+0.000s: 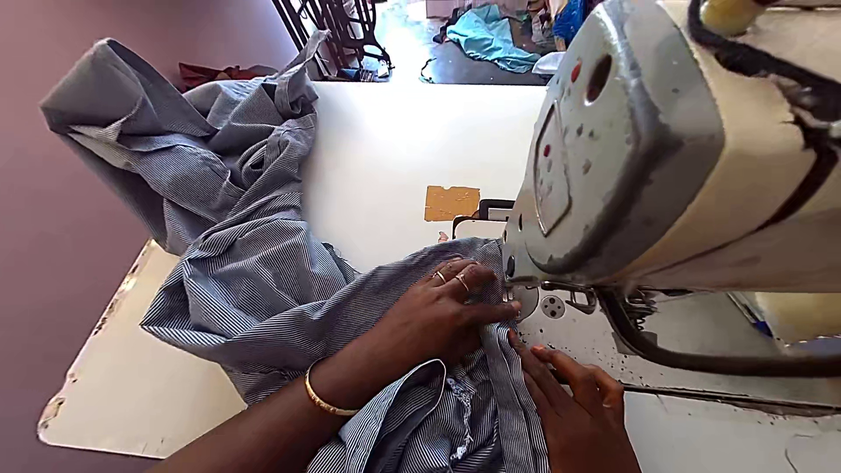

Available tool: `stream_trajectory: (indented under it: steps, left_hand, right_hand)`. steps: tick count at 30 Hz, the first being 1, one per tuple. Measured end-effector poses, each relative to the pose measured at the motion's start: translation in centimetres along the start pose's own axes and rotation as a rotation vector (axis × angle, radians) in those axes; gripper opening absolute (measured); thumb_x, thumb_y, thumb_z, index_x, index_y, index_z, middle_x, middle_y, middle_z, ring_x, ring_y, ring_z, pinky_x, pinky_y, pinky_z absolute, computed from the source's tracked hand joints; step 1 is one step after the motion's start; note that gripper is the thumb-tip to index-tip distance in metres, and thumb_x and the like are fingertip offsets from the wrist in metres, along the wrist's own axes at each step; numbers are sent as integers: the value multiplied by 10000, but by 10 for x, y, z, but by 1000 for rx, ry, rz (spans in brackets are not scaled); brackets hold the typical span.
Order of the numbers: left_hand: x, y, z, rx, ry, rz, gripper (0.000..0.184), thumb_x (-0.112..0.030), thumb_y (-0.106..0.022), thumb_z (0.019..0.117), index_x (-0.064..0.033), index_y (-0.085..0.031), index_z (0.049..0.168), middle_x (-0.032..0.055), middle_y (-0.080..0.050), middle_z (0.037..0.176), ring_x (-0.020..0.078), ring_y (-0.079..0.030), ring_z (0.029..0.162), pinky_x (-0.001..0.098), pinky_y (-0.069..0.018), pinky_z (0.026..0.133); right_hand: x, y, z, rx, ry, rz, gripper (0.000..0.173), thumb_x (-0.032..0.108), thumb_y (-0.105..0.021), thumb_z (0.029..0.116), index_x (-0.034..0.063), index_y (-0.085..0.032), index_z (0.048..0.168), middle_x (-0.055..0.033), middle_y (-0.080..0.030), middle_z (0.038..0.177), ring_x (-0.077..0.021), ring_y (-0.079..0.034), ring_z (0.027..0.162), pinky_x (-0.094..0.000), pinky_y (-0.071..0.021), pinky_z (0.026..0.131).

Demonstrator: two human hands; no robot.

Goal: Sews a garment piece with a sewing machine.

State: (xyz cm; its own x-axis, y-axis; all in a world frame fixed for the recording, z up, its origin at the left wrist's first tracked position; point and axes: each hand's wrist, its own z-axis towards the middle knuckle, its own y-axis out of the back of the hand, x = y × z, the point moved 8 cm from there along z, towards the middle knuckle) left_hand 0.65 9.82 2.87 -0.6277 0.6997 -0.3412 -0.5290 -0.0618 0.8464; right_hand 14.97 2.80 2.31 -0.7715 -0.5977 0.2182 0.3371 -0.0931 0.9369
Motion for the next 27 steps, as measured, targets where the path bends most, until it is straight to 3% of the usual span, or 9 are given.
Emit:
stream_trajectory:
  steps: [3, 6, 10, 12, 14, 17, 20, 24, 27]
  left_hand:
    - [-16, 31, 0, 105, 230, 55, 511, -286, -769, 823, -292, -698, 1329, 158, -618, 1325, 351, -559, 1269, 506, -472, 1031]
    - [6, 47, -21, 210, 469, 88, 694, -336, -811, 852, -229, -548, 1485, 181, -570, 1415, 404, -529, 1314, 590, -455, 1046]
    - [26, 85, -13, 102, 494, 361, 483, -138, -812, 861, -15, -663, 1304, 286, -637, 1280, 504, -565, 1260, 622, -473, 1022]
    - [-18, 94, 4, 79, 563, 278, 209, -63, -707, 929, -39, -706, 1137, 158, -687, 1045, 337, -686, 954, 512, -584, 779]
    - [-58, 65, -6, 126, 595, 98, 140, -79, -620, 952, -80, -687, 1075, 80, -688, 873, 248, -696, 746, 464, -593, 632]
    - [-64, 27, -44, 128, 608, 336, 128, -2, -639, 889, -52, -704, 987, 142, -693, 894, 328, -718, 791, 484, -598, 630]
    - [-64, 39, -58, 70, 563, 460, 168, 51, -654, 838, -61, -731, 937, 155, -705, 919, 355, -714, 863, 475, -595, 688]
    - [-86, 36, -51, 123, 511, 286, 218, -261, -612, 968, -118, -745, 1065, 97, -738, 1041, 305, -719, 998, 477, -592, 810]
    - [-56, 43, -64, 154, 509, 445, 204, 29, -699, 855, -59, -738, 1035, 151, -728, 1033, 361, -719, 969, 543, -588, 787]
  right_hand:
    - [-8, 10, 1, -47, -112, 96, 380, 124, -501, 993, 115, -660, 1338, -67, -677, 1346, -311, -620, 1163, -499, -439, 928]
    - [-15, 14, 4, -110, -198, 91, 289, 278, -574, 965, 92, -706, 1142, -186, -671, 1154, -410, -634, 1014, -550, -465, 808]
    - [-11, 6, 16, -174, -209, 335, 222, 214, -567, 985, 54, -722, 977, -102, -689, 1036, -272, -660, 959, -401, -563, 813]
    - [-16, 2, 17, -147, -335, 681, 187, 209, -608, 978, 31, -644, 1019, -34, -671, 905, -107, -646, 817, -264, -558, 728]
    - [-20, -3, 13, -8, -511, 1052, 242, 179, -633, 965, 30, -545, 1134, -8, -659, 875, -40, -636, 702, -214, -552, 627]
    - [-20, -6, 1, 258, -685, 1299, 411, 80, -655, 924, 68, -482, 1297, -29, -681, 992, -80, -622, 587, -234, -520, 468]
    - [-13, -10, -15, 399, -738, 1325, 607, 13, -653, 896, 102, -384, 1432, -22, -697, 1015, -86, -597, 548, -237, -504, 452]
    - [0, -12, -17, 435, -753, 1470, 735, 5, -648, 888, 86, -257, 1505, -22, -709, 871, -88, -628, 585, -241, -511, 485]
    - [9, -5, -24, 439, -693, 1451, 742, -17, -585, 895, 99, -225, 1533, -23, -708, 837, -100, -648, 599, -267, -527, 502]
